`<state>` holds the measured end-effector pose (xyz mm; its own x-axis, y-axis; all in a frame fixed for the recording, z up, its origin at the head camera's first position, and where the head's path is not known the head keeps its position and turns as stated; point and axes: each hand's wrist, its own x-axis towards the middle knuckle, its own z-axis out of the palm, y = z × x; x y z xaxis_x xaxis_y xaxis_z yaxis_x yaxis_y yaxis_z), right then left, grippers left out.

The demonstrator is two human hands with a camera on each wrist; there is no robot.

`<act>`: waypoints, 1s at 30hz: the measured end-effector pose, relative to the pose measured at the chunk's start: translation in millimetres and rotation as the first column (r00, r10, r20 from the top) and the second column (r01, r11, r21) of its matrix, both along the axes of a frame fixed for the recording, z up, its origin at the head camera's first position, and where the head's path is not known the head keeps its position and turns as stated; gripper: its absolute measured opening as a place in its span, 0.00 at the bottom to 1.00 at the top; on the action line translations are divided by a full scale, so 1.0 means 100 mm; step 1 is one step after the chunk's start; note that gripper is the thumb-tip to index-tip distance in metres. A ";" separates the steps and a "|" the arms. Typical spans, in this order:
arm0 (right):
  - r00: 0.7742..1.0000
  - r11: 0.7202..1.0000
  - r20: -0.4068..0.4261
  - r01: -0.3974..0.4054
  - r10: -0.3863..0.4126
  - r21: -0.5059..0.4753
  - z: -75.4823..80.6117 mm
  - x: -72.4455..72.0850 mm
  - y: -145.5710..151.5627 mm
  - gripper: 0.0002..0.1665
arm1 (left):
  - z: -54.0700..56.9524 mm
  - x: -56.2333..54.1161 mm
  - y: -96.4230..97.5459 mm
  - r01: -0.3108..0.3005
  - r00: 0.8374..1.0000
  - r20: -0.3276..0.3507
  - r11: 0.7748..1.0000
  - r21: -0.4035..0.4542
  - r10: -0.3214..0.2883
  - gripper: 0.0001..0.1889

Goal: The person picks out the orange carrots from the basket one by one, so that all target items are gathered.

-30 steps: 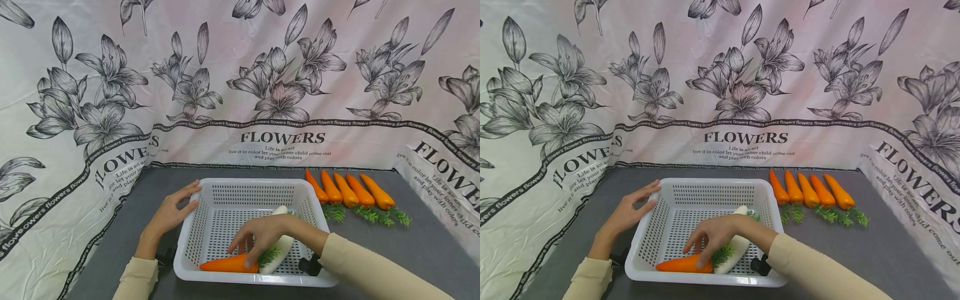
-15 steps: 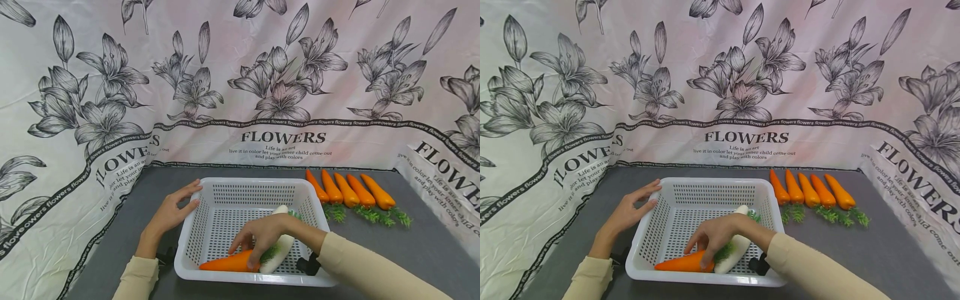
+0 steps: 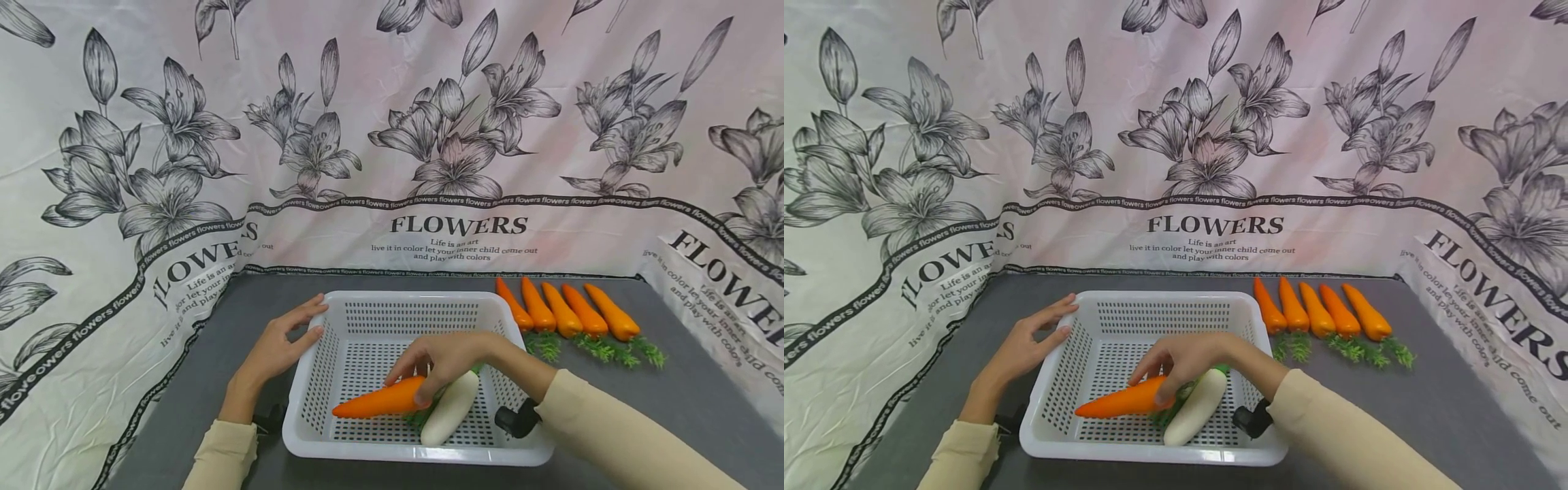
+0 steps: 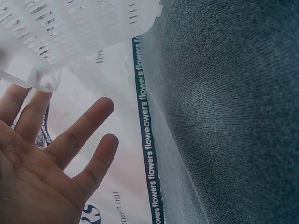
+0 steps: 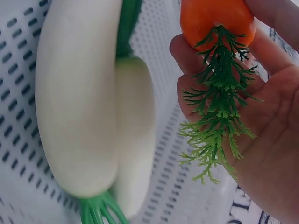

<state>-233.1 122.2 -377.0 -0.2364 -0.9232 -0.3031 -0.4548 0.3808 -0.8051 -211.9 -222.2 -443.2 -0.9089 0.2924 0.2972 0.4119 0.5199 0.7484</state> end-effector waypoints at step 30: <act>0.738 0.742 -0.101 0.646 -0.667 -0.180 0.33 -0.19 1.86 0.34 | -0.02 -0.01 -0.01 -0.003 1.000 0.005 1.000 -0.009 0.003 0.25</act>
